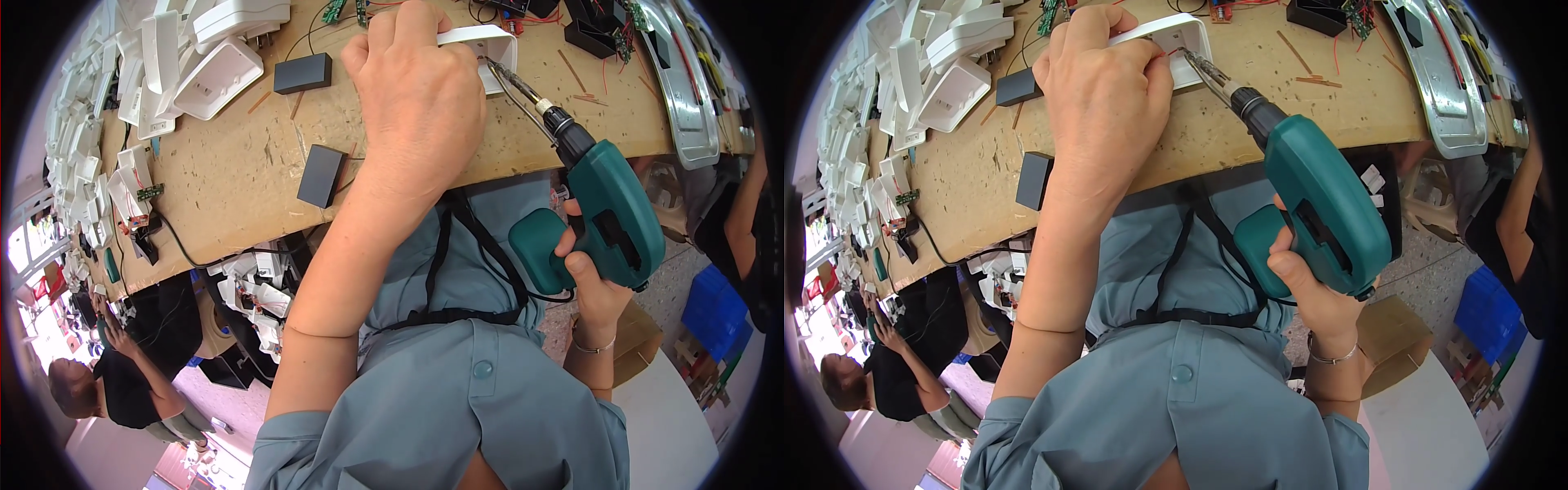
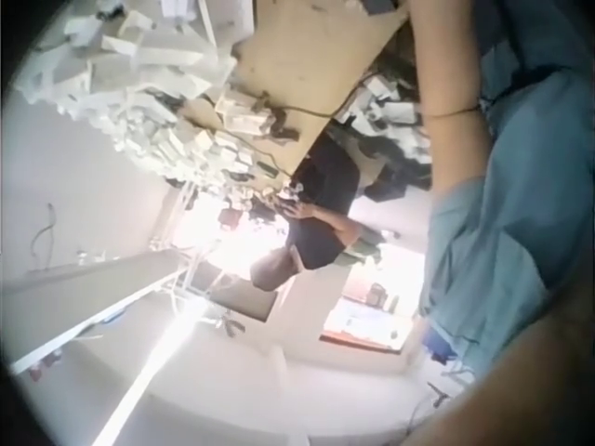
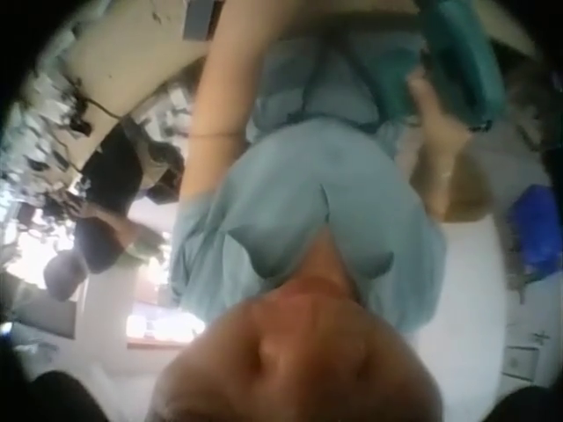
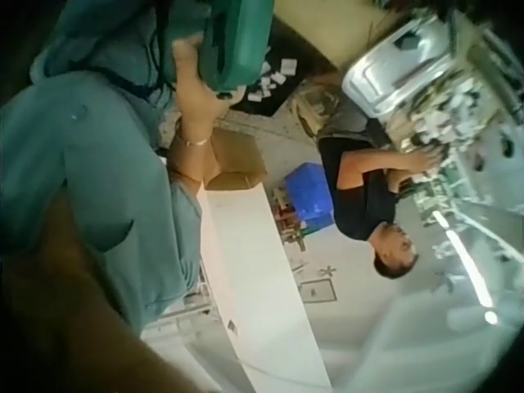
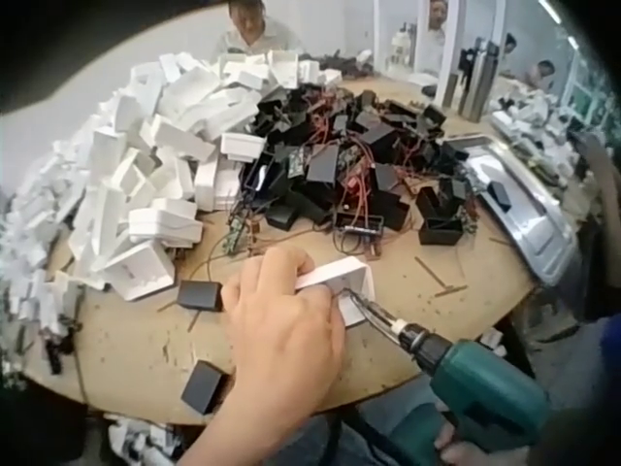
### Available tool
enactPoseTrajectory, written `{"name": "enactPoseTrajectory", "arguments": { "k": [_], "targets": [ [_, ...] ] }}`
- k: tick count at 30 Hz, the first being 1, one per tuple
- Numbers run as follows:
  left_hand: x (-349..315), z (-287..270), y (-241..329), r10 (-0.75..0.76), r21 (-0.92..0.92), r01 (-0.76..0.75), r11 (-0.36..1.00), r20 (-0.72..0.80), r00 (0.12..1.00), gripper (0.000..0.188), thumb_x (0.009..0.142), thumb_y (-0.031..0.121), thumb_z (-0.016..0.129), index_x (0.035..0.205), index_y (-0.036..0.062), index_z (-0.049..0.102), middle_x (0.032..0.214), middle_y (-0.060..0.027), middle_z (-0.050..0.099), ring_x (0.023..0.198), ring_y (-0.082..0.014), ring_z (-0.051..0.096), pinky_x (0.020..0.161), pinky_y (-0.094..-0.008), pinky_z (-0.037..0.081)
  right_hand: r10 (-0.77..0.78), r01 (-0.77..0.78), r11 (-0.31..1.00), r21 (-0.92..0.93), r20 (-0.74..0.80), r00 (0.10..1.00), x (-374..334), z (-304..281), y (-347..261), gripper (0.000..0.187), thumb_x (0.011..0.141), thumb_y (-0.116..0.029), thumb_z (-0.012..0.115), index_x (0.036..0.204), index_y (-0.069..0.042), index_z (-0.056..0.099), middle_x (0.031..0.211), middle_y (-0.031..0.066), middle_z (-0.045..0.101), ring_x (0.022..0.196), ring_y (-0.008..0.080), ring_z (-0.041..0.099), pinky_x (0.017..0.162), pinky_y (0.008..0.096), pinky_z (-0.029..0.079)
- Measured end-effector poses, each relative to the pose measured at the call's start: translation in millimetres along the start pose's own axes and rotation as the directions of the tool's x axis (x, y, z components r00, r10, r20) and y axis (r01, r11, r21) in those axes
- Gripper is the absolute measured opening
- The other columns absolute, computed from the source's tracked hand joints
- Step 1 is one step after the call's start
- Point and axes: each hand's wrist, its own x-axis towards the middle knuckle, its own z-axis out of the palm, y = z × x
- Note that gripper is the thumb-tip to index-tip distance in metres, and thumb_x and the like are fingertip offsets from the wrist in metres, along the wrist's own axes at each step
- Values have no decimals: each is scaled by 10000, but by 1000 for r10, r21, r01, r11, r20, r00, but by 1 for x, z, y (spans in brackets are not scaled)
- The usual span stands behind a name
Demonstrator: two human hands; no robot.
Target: Soldering wires and electronic components into small white plastic enclosures at a production workstation.
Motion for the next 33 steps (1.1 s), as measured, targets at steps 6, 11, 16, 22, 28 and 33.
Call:
{"name": "enactPoseTrajectory", "arguments": {
  "k": [6,11,16,22,28,33],
  "targets": [
    [2,42,-30,324,78,-339,938,-548,771,74,672,62,608,721,10,592,929,-82,514,878,-273,481,747,-399,339,-19,19,999,-30,11,1000,3,4,0,450,729,-77,746,1117,49,557,1013,136,631,727,121,584,668,237,479],
    [-3,4,-4,86,53,-80,995,-137,987,74,667,61,607,716,8,589,929,-80,514,875,-273,481,744,-399,340,-19,19,998,-54,-2,1000,4,3,1,440,721,-71,756,1102,42,567,981,121,637,731,121,582,682,243,481],
    [4,30,-21,316,100,-313,944,-536,783,77,660,62,607,712,9,587,930,-80,515,871,-272,481,739,-401,339,-51,66,981,-185,83,995,1,-4,4,456,786,-96,681,1161,61,475,988,136,565,726,153,547,627,253,450],
    [1,32,-22,311,83,-319,944,-545,778,76,663,60,601,717,9,588,934,-82,512,876,-274,479,738,-404,338,-47,65,974,-215,88,995,0,-2,0,414,782,-61,672,1133,61,489,949,126,569,710,153,546,630,261,456],
    [0,32,-22,316,88,-321,943,-543,778,78,669,58,597,728,8,587,940,-84,511,882,-275,477,742,-405,336,-49,58,978,-203,46,998,-1,2,0,416,778,-43,671,1135,63,487,922,121,574,715,159,559,642,265,468],
    [-6,9,-6,123,174,-101,980,-125,985,75,675,62,592,727,9,589,937,-86,514,882,-277,479,747,-408,336,-82,91,984,-153,64,995,1,4,-1,472,784,-51,668,1192,66,462,1040,171,584,740,163,573,662,277,483]
  ]
}}
